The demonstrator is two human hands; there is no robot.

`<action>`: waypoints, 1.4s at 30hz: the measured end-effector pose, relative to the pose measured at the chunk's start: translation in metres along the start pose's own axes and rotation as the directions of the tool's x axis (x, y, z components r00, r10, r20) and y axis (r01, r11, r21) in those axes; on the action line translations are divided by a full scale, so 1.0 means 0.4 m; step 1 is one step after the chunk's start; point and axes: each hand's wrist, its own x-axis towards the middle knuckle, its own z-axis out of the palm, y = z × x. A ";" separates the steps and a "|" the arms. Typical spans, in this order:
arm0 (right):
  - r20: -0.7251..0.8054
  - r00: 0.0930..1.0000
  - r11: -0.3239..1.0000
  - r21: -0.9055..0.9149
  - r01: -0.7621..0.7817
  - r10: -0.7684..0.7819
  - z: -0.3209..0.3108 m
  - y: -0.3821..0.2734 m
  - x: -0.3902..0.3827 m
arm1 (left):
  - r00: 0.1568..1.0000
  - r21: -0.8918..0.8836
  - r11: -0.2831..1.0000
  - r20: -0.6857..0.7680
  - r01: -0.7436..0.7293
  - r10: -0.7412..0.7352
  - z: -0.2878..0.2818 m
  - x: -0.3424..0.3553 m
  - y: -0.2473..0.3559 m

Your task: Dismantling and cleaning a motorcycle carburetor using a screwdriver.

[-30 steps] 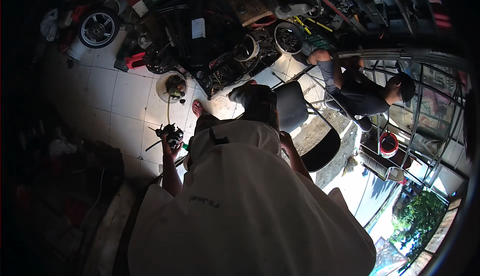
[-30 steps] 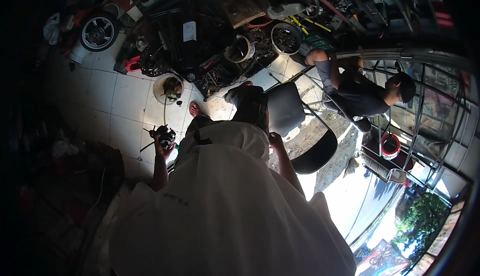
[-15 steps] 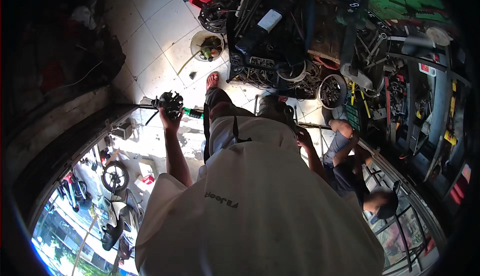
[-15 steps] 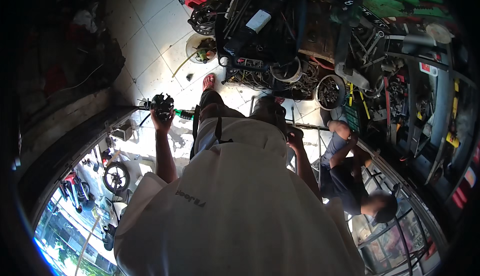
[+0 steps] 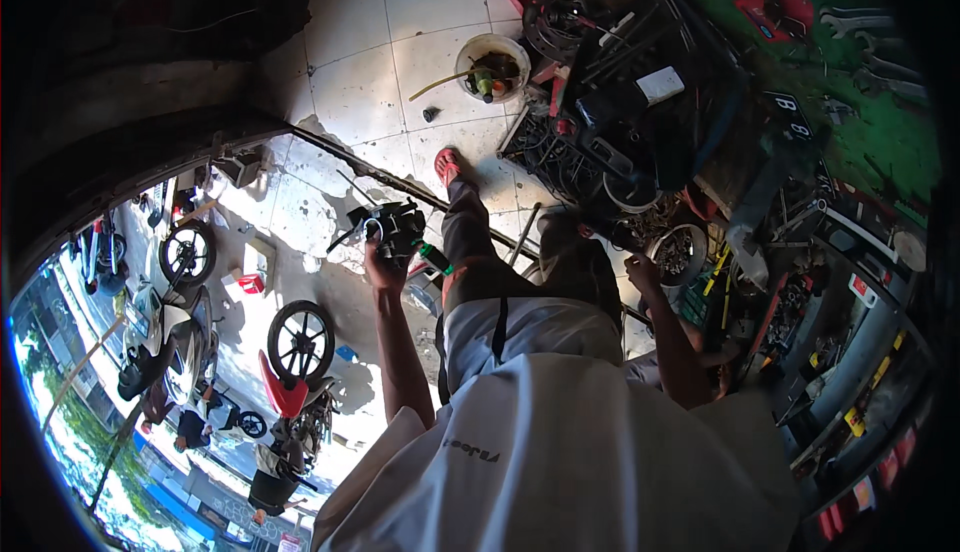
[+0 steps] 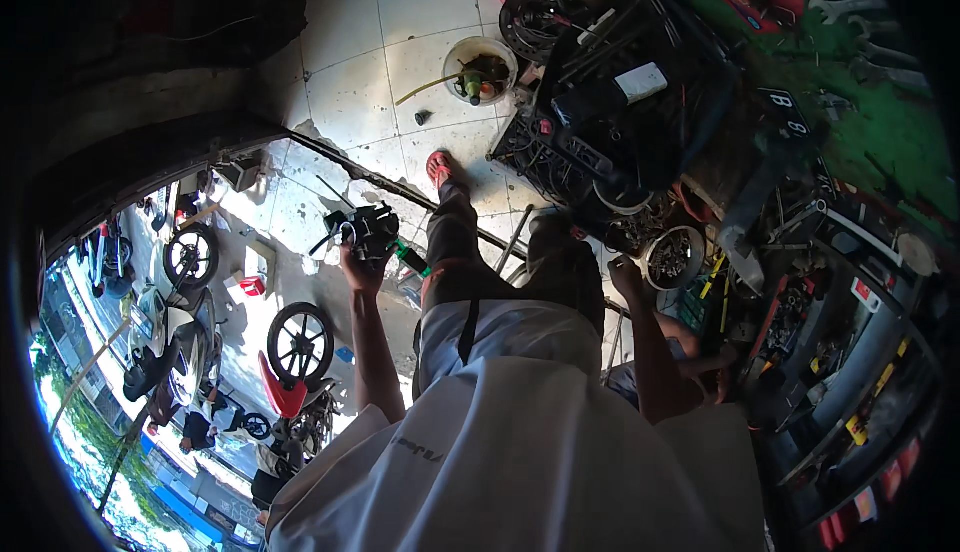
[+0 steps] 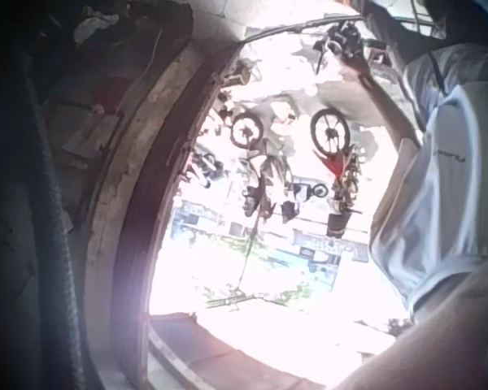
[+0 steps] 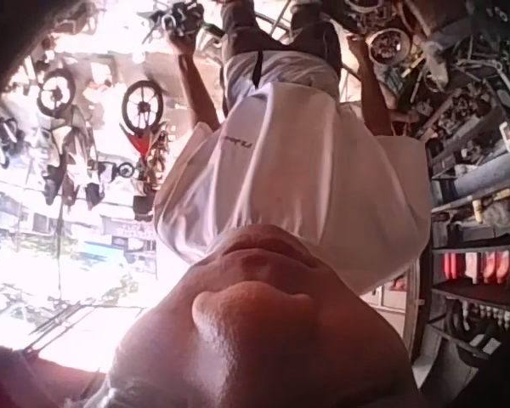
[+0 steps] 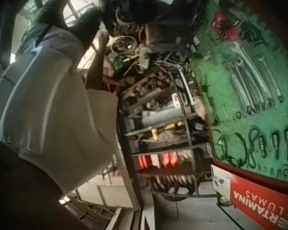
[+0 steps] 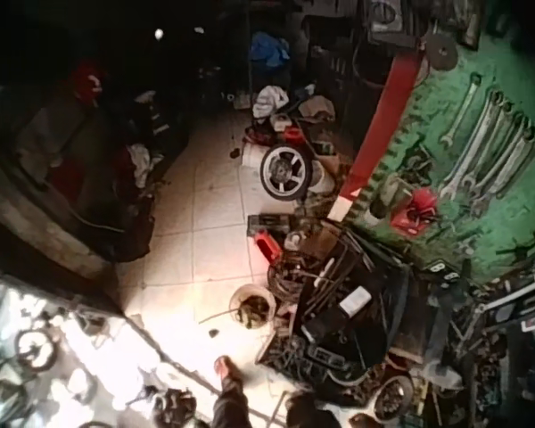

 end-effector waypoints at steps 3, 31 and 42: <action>0.019 0.951 0.941 -0.139 0.309 -0.309 0.154 -0.237 0.101 | 0.999 -0.117 0.993 -0.035 -0.023 0.019 -0.023 0.095 -0.050; 0.289 0.698 0.709 0.556 0.434 -0.655 0.757 -0.605 0.653 | 0.925 -0.311 0.910 0.174 -0.275 0.339 0.063 0.460 -0.326; -0.559 0.678 0.604 0.351 0.715 -0.478 0.224 -0.137 0.136 | 0.706 -0.645 0.762 0.569 0.063 0.423 0.147 0.492 -0.434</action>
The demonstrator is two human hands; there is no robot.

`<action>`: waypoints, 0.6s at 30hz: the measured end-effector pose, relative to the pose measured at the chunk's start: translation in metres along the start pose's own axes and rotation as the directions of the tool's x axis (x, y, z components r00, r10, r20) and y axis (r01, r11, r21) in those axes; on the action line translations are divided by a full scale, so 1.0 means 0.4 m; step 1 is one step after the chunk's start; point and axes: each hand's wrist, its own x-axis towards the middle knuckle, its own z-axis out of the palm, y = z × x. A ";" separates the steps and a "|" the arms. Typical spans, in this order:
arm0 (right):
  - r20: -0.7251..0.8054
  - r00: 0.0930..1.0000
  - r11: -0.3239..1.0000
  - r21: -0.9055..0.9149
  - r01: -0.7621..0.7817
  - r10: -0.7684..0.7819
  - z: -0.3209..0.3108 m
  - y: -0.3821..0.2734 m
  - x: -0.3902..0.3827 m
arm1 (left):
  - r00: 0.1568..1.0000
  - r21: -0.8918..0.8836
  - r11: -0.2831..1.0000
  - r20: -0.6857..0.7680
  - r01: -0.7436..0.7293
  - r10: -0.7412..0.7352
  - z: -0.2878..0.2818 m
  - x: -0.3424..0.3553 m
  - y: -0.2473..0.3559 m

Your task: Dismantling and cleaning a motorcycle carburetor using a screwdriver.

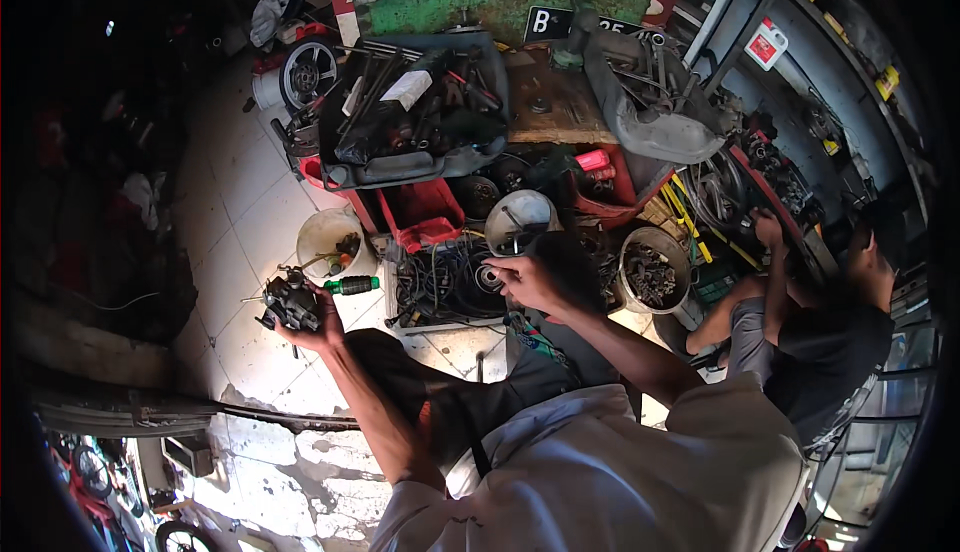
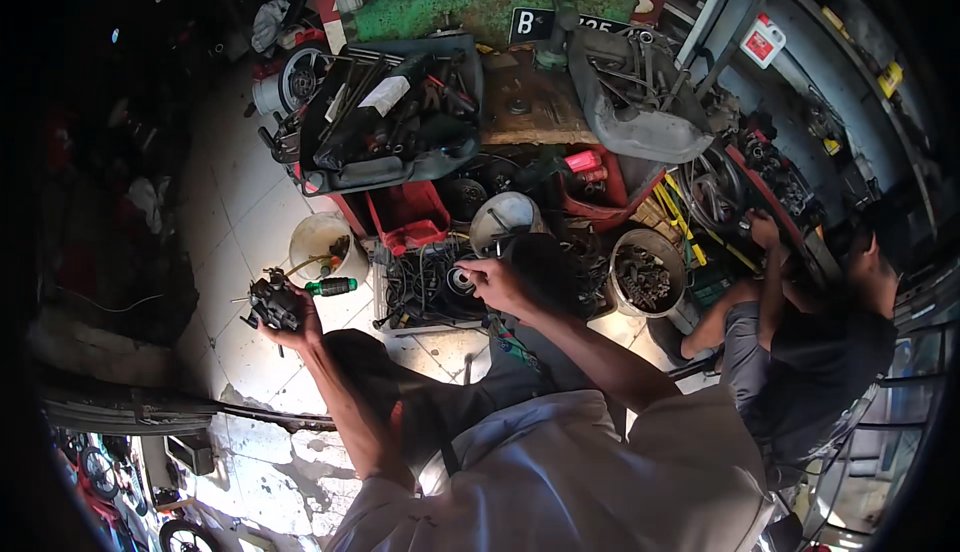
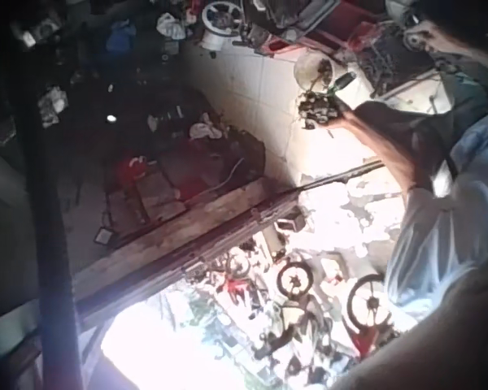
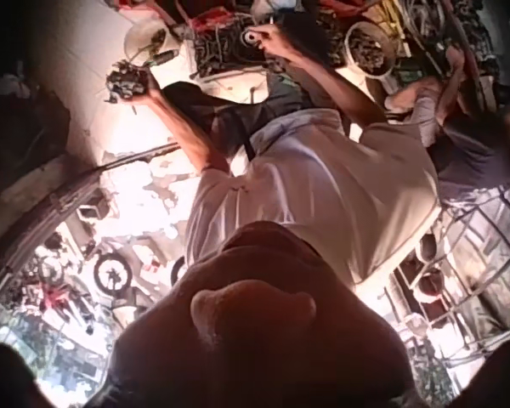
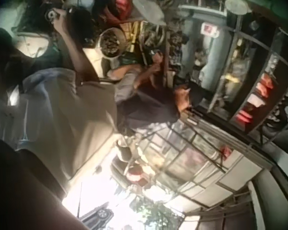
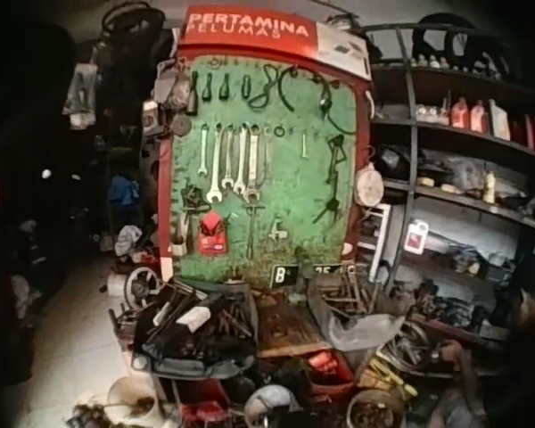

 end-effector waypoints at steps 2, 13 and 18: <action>-0.103 0.991 0.981 -0.178 0.071 -0.090 -0.107 -0.052 0.001 | 1.000 -0.064 0.998 0.019 0.015 -0.014 -0.014 -0.005 -0.035; -0.308 0.936 0.833 -0.553 -0.029 -0.172 -0.473 -0.100 0.389 | 0.993 0.003 0.993 0.028 0.118 -0.118 0.009 -0.044 -0.082; -0.516 0.824 0.759 -0.627 -0.176 -0.235 -0.518 -0.096 0.499 | 0.994 0.144 0.984 0.007 0.103 -0.105 0.070 -0.159 -0.046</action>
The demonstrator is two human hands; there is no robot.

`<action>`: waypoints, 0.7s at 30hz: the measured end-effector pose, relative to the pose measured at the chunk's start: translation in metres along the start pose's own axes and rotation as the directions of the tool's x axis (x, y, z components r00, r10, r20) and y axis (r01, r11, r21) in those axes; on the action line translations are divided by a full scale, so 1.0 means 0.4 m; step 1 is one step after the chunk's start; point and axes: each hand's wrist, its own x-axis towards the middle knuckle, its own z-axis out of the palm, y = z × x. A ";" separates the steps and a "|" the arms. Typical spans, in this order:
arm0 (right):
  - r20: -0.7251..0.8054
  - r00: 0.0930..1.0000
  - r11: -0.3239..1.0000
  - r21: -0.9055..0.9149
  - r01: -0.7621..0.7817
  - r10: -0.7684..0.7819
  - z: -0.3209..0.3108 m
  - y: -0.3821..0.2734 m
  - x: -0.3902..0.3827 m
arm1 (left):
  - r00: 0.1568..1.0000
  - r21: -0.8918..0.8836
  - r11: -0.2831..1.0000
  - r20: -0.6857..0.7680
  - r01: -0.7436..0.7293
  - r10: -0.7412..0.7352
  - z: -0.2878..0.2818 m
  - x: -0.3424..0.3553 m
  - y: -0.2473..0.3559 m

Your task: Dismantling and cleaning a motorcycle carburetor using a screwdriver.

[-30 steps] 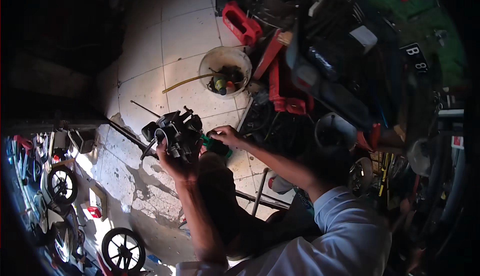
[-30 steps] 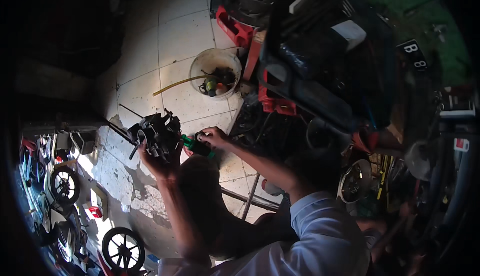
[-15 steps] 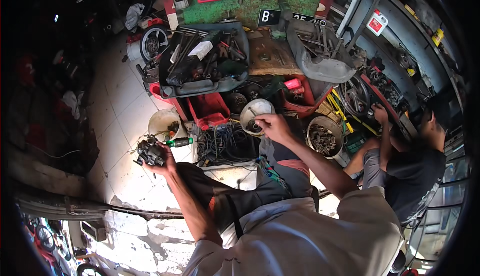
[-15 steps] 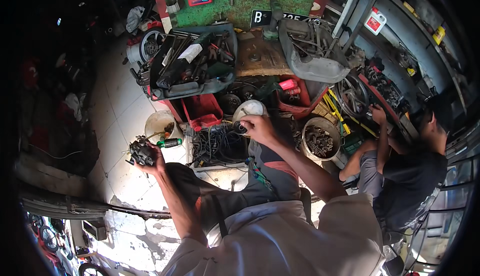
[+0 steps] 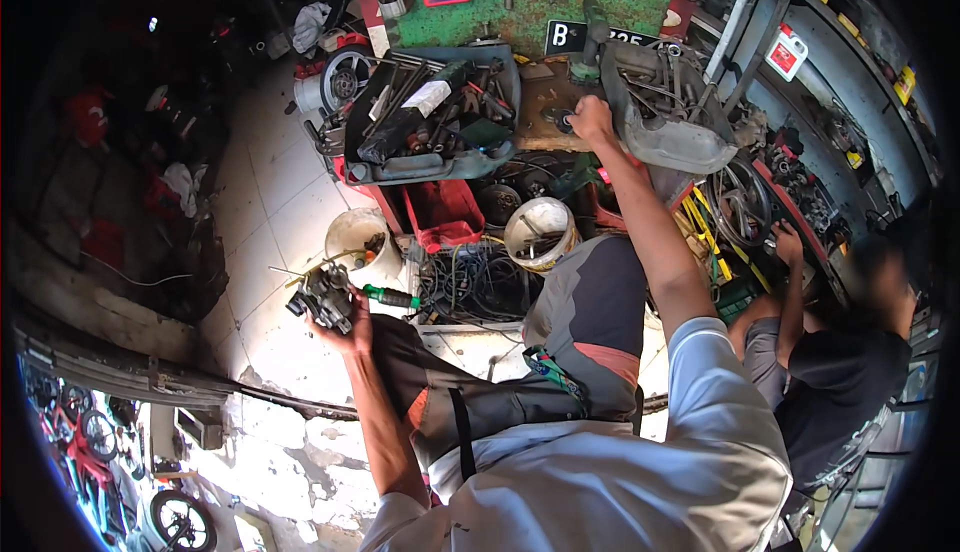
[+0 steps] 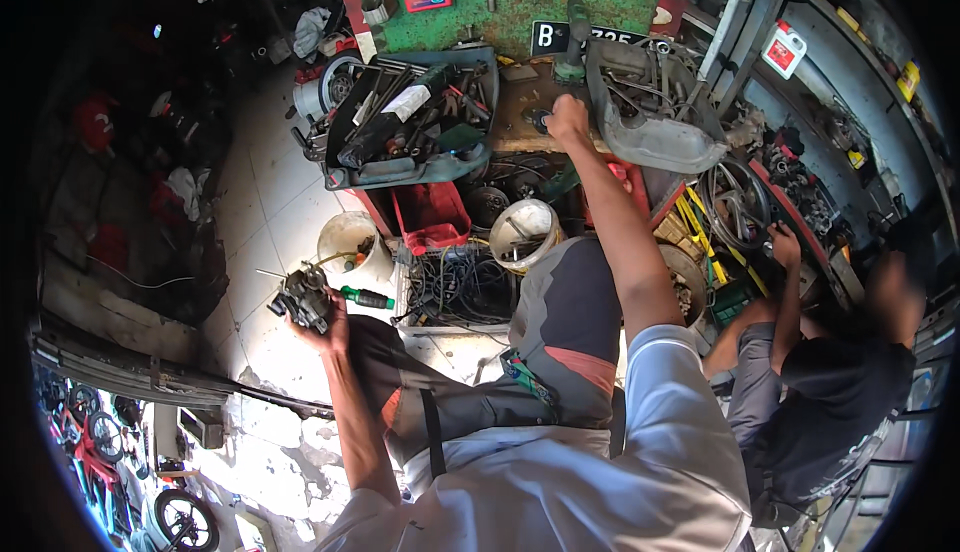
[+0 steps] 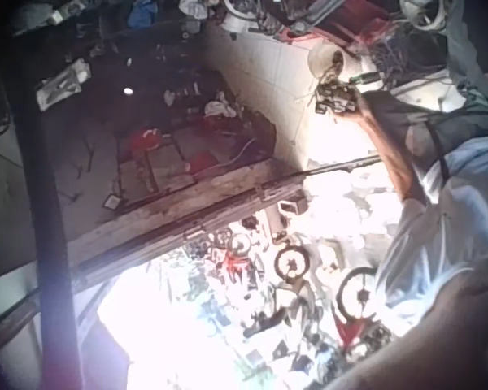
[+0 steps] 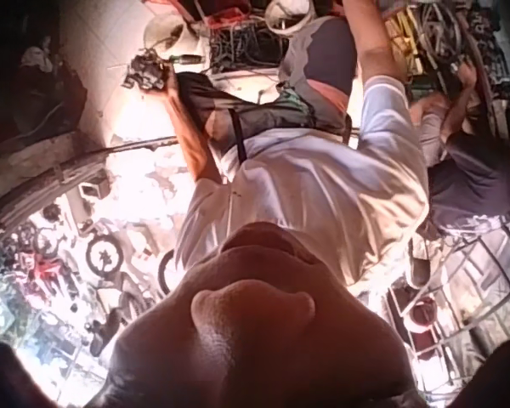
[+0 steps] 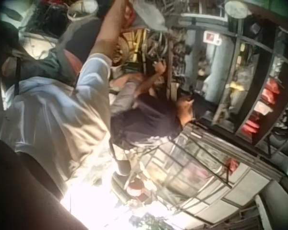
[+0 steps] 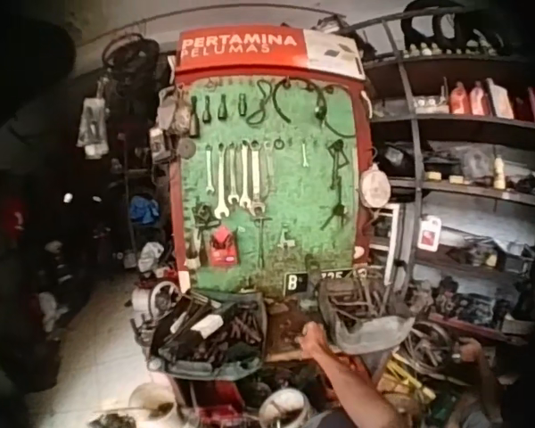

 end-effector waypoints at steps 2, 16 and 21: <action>-0.105 0.994 1.000 0.024 -0.018 0.021 0.038 0.033 0.033 | 0.998 0.063 0.998 0.055 0.019 -0.022 0.011 -0.062 -0.001; -0.291 0.954 0.955 0.296 0.023 0.067 0.126 0.052 -0.058 | 0.957 0.368 0.915 0.167 0.164 -0.238 0.347 -0.227 -0.137; -0.221 0.974 0.972 0.209 0.102 -0.055 0.068 0.056 -0.046 | 0.894 0.347 0.903 0.271 0.254 -0.356 0.417 -0.193 -0.194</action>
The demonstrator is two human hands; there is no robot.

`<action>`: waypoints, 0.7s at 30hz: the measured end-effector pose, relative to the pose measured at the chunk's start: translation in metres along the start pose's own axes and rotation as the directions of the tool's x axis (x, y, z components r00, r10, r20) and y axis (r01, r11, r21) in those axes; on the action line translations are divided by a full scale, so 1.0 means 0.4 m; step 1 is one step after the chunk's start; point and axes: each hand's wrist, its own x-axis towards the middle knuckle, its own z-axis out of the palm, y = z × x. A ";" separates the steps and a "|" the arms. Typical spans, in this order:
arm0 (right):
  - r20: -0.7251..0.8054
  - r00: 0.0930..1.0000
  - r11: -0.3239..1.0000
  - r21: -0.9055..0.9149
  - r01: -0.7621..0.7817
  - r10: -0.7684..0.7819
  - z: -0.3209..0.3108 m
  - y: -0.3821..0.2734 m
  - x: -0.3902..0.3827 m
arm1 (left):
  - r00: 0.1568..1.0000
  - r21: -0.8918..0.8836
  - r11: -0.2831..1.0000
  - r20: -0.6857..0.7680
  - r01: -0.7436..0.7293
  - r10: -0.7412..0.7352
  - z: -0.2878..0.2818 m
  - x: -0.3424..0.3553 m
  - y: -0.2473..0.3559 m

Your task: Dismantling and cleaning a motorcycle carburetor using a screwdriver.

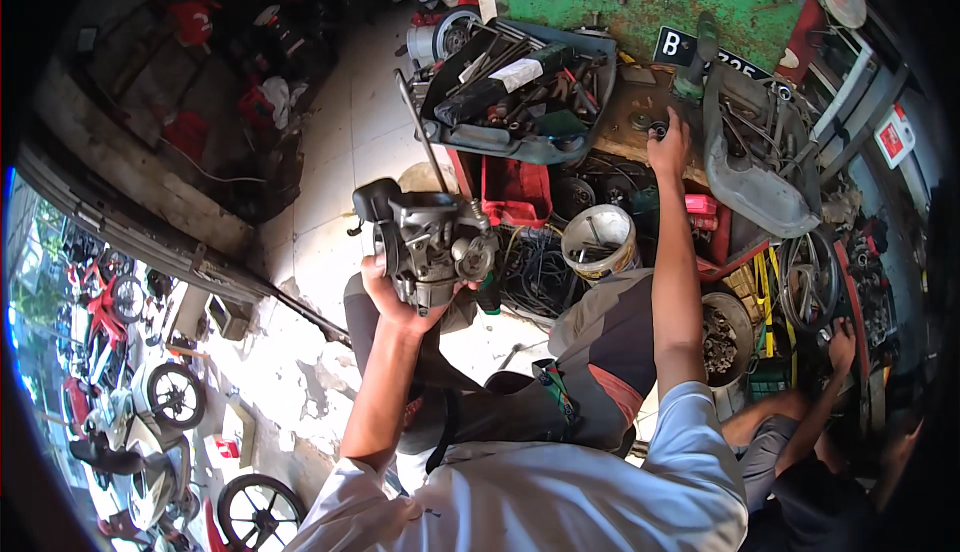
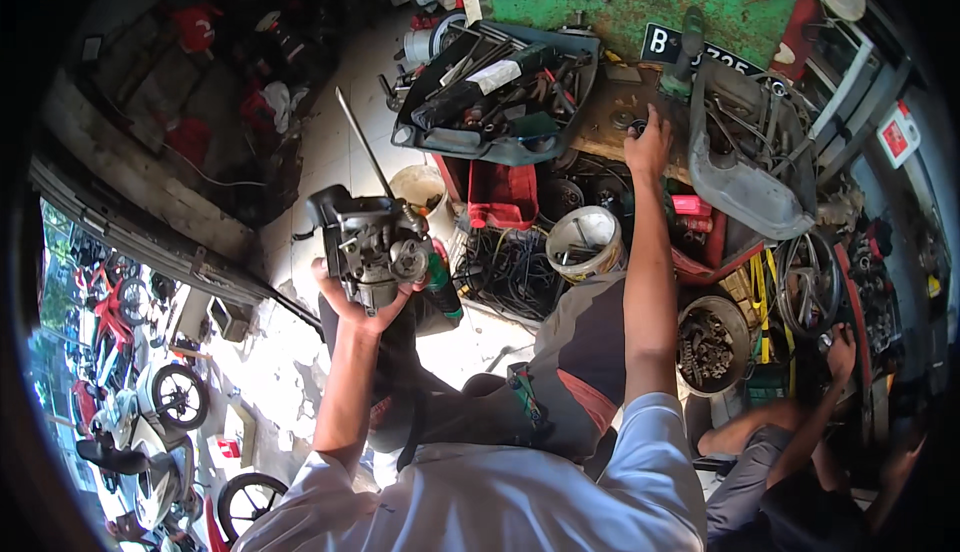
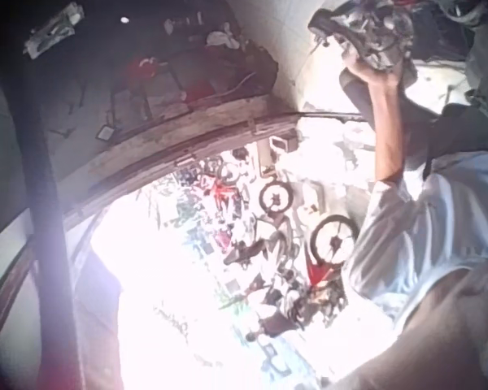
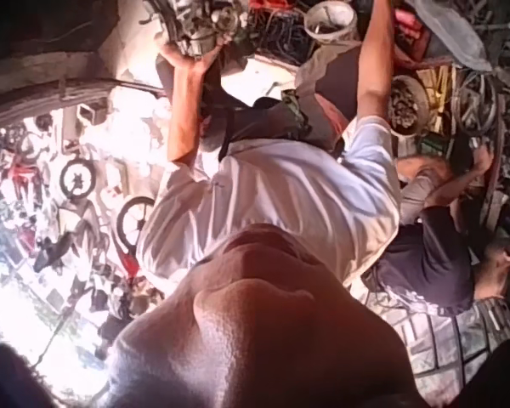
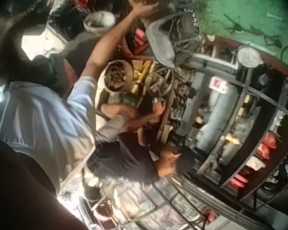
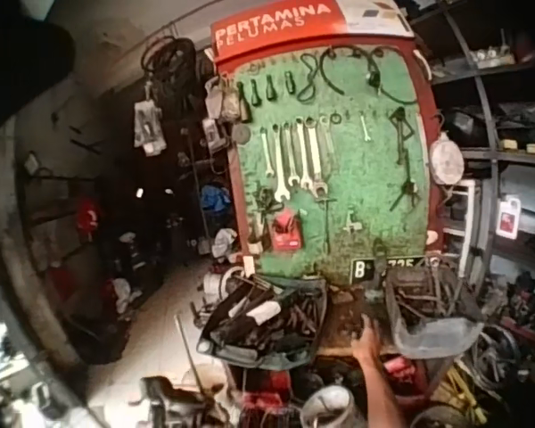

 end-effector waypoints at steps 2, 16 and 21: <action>-0.001 0.999 0.996 -0.082 0.032 -0.032 0.025 0.051 -0.007 | 0.999 -0.017 1.000 0.024 0.022 -0.022 0.012 0.033 -0.006; 0.007 0.998 0.917 0.396 0.057 -0.065 -0.114 -0.172 -0.045 | 0.994 -0.150 0.983 0.018 0.106 -0.105 -0.049 0.176 -0.077; 0.677 0.590 0.546 0.723 -0.422 -0.440 -0.190 -0.390 -0.279 | 0.999 -0.096 0.995 -0.020 0.031 -0.033 -0.032 0.218 -0.066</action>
